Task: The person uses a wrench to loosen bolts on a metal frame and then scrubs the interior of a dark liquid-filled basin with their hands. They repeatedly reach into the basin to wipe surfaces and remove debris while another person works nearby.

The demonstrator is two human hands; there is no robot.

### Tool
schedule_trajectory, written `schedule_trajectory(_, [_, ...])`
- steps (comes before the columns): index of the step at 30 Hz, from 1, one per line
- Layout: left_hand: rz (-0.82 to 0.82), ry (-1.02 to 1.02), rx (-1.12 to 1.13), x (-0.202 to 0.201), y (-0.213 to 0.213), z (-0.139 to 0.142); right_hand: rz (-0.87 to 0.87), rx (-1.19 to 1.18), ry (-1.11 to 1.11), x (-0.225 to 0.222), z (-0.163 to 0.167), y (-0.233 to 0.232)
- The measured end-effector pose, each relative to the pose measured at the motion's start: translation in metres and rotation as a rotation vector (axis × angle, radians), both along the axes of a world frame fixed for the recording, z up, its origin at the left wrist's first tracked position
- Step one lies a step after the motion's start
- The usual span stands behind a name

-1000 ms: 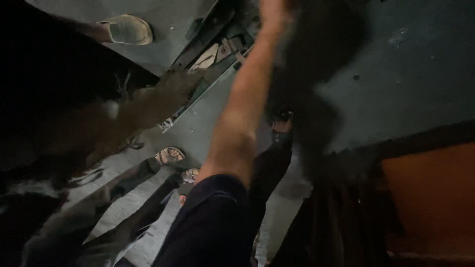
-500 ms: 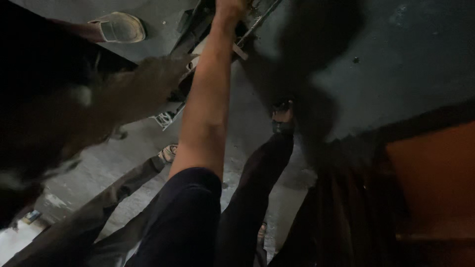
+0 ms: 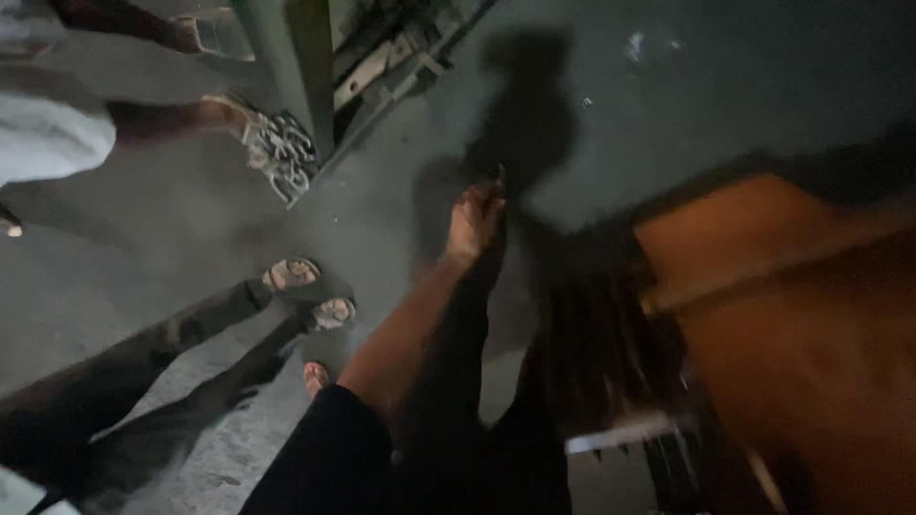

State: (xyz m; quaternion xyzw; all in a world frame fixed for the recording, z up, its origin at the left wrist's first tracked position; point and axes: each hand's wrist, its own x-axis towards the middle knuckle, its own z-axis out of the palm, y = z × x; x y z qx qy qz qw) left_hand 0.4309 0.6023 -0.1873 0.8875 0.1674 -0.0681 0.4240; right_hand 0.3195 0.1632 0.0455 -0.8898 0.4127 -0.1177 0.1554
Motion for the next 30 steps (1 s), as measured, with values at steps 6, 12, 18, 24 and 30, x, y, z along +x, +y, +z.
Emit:
schedule_trajectory(6, [0.141, -0.127, -0.409, -0.045, -0.14, 0.221, 0.073, 0.167, -0.163, -0.054, 0.096, -0.081])
schedule_trajectory(12, [-0.034, -0.468, -0.598, -0.063, -0.278, 0.389, 0.093, 0.559, -0.46, -0.153, 0.149, -0.17])
schedule_trajectory(18, [-0.917, -0.169, -0.29, -0.055, -0.402, 0.36, -0.045, 0.157, -0.129, -0.246, 0.189, -0.192])
schedule_trajectory(24, [-1.567, 0.398, 0.095, -0.058, -0.487, 0.231, -0.148, -0.002, -0.054, -0.247, 0.138, -0.206])
schedule_trajectory(30, [-1.755, 0.405, 0.378, -0.063, -0.508, 0.211, -0.113, -0.092, -0.017, -0.226, 0.089, -0.238])
